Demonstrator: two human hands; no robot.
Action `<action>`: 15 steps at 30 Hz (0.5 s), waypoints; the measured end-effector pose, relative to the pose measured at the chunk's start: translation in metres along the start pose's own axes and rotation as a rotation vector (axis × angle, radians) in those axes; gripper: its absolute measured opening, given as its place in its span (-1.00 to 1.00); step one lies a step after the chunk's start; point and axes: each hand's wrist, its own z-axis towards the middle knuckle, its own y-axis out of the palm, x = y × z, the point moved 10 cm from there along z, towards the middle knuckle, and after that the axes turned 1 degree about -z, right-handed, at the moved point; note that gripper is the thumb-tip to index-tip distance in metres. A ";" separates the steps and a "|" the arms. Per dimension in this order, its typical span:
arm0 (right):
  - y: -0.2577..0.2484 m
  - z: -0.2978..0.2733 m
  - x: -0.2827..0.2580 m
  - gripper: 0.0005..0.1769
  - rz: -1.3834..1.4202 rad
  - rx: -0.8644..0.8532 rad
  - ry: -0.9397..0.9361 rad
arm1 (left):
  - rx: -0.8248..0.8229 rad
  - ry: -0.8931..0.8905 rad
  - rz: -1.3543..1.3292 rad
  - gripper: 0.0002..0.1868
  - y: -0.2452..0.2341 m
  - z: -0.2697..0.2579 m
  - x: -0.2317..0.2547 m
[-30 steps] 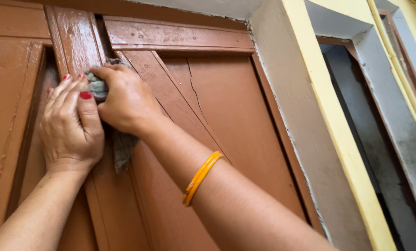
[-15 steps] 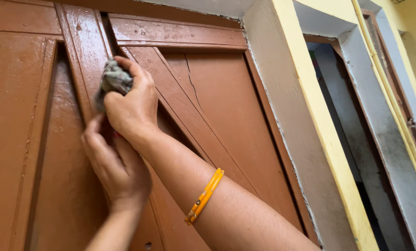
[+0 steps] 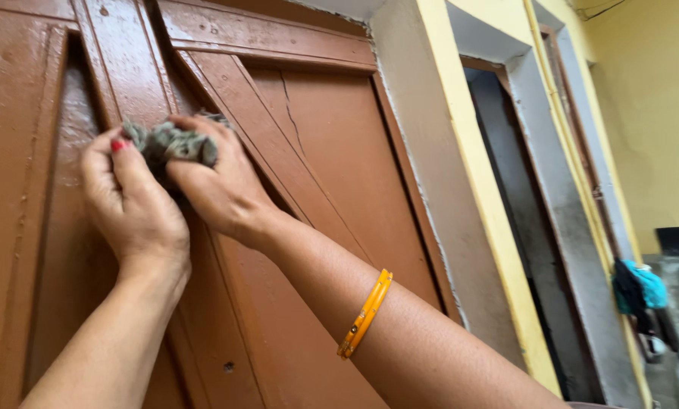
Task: The person wipes a brown wooden door with a grey cloth, focusing on the handle, latch, and panels. They dip the cloth into a blue bucket of water and continue wiping the door surface.
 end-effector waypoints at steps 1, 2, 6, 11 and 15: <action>0.006 -0.004 -0.002 -0.23 0.035 -0.072 0.006 | -0.028 -0.101 -0.105 -0.62 0.007 -0.003 -0.004; 0.010 -0.008 -0.001 -0.16 0.165 -0.126 0.050 | -0.057 -0.201 -0.211 -0.55 0.014 -0.006 -0.008; 0.021 -0.031 -0.001 -0.02 0.584 -0.307 0.275 | -0.160 -0.076 -0.173 -0.39 0.030 -0.016 0.020; 0.000 -0.039 -0.009 -0.04 0.783 -0.253 0.366 | -0.179 -0.331 -0.271 -0.36 0.049 -0.035 0.021; -0.026 -0.033 -0.013 -0.13 0.593 -0.075 0.257 | -0.245 -0.458 -0.428 -0.47 0.074 -0.056 0.032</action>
